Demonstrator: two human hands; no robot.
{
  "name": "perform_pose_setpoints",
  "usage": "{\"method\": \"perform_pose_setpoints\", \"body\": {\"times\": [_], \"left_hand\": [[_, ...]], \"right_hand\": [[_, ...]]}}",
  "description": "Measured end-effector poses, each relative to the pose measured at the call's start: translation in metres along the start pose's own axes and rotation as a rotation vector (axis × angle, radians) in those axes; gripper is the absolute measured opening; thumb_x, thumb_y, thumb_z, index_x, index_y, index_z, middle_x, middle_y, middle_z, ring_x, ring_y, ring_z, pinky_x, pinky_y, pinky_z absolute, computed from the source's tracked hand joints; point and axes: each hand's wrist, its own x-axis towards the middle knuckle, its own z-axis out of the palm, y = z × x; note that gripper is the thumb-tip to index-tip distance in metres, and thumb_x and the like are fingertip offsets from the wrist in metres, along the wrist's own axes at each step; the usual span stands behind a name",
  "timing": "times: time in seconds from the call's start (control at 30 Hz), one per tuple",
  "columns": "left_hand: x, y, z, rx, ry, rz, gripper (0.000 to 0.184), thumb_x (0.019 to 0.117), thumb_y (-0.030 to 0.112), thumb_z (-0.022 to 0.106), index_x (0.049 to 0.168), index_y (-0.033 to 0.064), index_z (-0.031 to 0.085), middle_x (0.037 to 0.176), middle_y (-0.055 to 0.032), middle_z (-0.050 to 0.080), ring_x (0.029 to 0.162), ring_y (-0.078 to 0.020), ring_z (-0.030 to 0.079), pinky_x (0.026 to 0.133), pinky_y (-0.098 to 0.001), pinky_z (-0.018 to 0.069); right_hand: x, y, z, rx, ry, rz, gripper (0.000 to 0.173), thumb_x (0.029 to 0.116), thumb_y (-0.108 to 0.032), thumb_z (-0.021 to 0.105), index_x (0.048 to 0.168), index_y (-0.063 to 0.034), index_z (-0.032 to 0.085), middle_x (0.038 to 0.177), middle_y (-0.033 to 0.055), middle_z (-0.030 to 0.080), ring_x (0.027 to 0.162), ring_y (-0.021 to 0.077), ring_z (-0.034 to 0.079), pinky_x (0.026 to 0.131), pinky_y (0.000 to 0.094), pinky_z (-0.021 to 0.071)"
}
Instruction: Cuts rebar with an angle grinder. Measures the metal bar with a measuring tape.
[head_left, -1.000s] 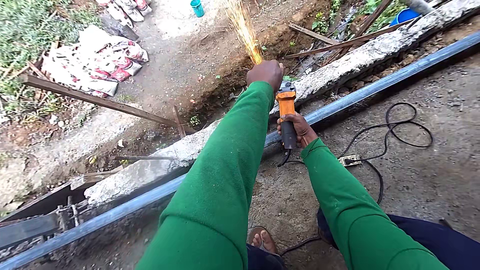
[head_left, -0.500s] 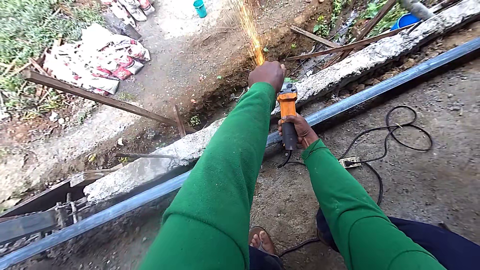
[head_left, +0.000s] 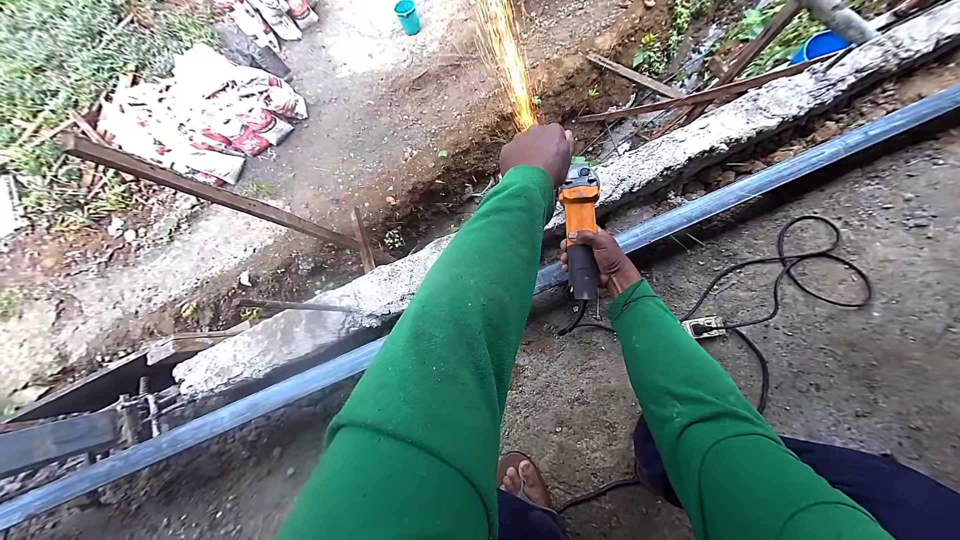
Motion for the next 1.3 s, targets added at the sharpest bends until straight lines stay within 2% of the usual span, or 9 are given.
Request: {"method": "perform_pose_setpoints", "body": {"times": [0.4, 0.73, 0.8, 0.9, 1.1, 1.2, 1.3], "left_hand": [[-0.008, -0.017, 0.000, -0.007, -0.023, -0.031, 0.054, 0.1107, 0.047, 0.026, 0.110, 0.0128, 0.068, 0.113, -0.0171, 0.071, 0.109, -0.0383, 0.069, 0.079, -0.0648, 0.0537], [-0.029, -0.067, 0.025, -0.168, -0.020, -0.121, 0.056, 0.1113, 0.050, 0.025, 0.110, 0.0111, 0.065, 0.107, -0.0197, 0.070, 0.105, -0.0414, 0.069, 0.079, -0.0669, 0.0529], [-0.033, -0.078, 0.037, -0.225, -0.017, -0.139, 0.057, 0.1110, 0.051, 0.024, 0.109, 0.0107, 0.065, 0.106, -0.0199, 0.070, 0.104, -0.0416, 0.068, 0.079, -0.0673, 0.0527], [-0.041, -0.088, 0.053, -0.314, -0.006, -0.175, 0.060, 0.1109, 0.051, 0.023, 0.111, 0.0092, 0.066, 0.106, -0.0208, 0.071, 0.103, -0.0420, 0.069, 0.080, -0.0674, 0.0533], [-0.049, -0.105, 0.084, -0.579, 0.013, -0.323, 0.064, 0.1121, 0.046, 0.021, 0.109, 0.0027, 0.067, 0.108, -0.0244, 0.070, 0.105, -0.0425, 0.068, 0.087, -0.0668, 0.0521], [-0.060, -0.132, 0.093, -0.723, -0.001, -0.392, 0.069, 0.1115, 0.050, 0.020, 0.110, 0.0016, 0.069, 0.107, -0.0250, 0.069, 0.102, -0.0412, 0.068, 0.087, -0.0656, 0.0528], [-0.102, -0.178, 0.070, -0.720, 0.002, -0.275, 0.065, 0.1120, 0.049, 0.025, 0.108, 0.0025, 0.070, 0.100, -0.0212, 0.069, 0.092, -0.0367, 0.068, 0.084, -0.0624, 0.0529]], "right_hand": [[0.002, 0.000, -0.002, -0.003, -0.020, -0.006, 0.045, 0.0912, -0.017, 0.062, 0.131, -0.0073, 0.044, 0.085, 0.0170, 0.067, 0.064, 0.0291, 0.070, 0.057, 0.0442, 0.0620], [0.002, -0.004, 0.006, -0.029, 0.025, 0.001, 0.044, 0.0941, -0.016, 0.062, 0.133, -0.0068, 0.044, 0.086, 0.0163, 0.067, 0.064, 0.0283, 0.069, 0.057, 0.0449, 0.0615], [-0.001, -0.001, 0.004, -0.032, 0.020, 0.002, 0.045, 0.0940, -0.020, 0.063, 0.133, -0.0094, 0.045, 0.087, 0.0157, 0.068, 0.065, 0.0276, 0.069, 0.057, 0.0443, 0.0614], [-0.015, 0.007, -0.005, -0.058, 0.003, 0.008, 0.049, 0.0926, -0.037, 0.069, 0.135, -0.0193, 0.052, 0.093, 0.0132, 0.070, 0.068, 0.0250, 0.069, 0.059, 0.0421, 0.0595], [-0.014, 0.009, -0.003, -0.124, 0.006, 0.057, 0.052, 0.0904, -0.037, 0.070, 0.136, -0.0197, 0.051, 0.092, 0.0125, 0.069, 0.067, 0.0246, 0.069, 0.059, 0.0428, 0.0598], [-0.018, 0.020, 0.011, -0.139, 0.003, 0.040, 0.057, 0.0882, -0.037, 0.073, 0.138, -0.0209, 0.051, 0.093, 0.0130, 0.069, 0.067, 0.0254, 0.068, 0.058, 0.0434, 0.0594], [-0.024, 0.023, 0.016, -0.069, -0.062, -0.061, 0.049, 0.0930, -0.037, 0.066, 0.135, -0.0181, 0.051, 0.098, 0.0114, 0.069, 0.073, 0.0253, 0.069, 0.064, 0.0447, 0.0603]]}}
